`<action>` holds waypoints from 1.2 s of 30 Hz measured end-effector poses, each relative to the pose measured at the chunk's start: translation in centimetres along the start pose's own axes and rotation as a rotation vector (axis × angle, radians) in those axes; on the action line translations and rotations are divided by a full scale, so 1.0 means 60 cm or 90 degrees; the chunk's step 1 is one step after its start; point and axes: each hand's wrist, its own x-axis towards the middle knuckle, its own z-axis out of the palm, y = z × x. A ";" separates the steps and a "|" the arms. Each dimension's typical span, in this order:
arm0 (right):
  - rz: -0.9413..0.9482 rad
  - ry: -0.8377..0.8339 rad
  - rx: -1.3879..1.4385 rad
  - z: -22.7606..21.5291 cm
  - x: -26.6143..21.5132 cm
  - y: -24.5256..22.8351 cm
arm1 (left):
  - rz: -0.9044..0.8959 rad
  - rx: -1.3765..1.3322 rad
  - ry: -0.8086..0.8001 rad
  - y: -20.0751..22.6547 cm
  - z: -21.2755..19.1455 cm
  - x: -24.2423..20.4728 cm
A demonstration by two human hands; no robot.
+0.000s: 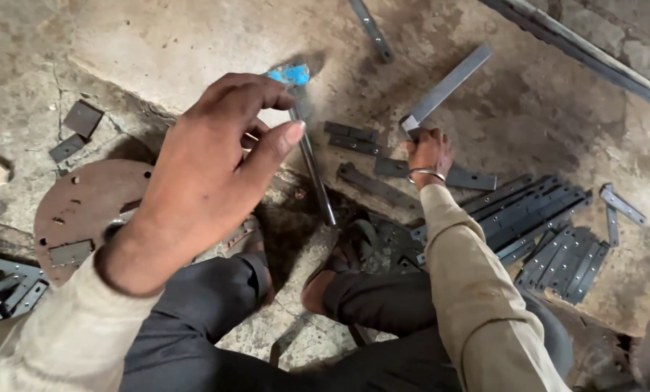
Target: Measuring, aligning, and hammering metal strips to form industrial brackets or components.
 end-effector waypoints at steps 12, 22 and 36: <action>-0.131 -0.119 0.030 -0.019 0.223 -0.154 | -0.362 -0.226 -0.192 -0.265 0.121 -0.023; -0.083 0.018 -0.089 0.193 0.362 -0.119 | -0.586 -0.638 -0.001 -0.471 0.371 -0.164; 0.138 -0.552 0.879 0.048 0.003 -0.540 | -0.490 -0.953 0.143 -0.496 0.284 -0.091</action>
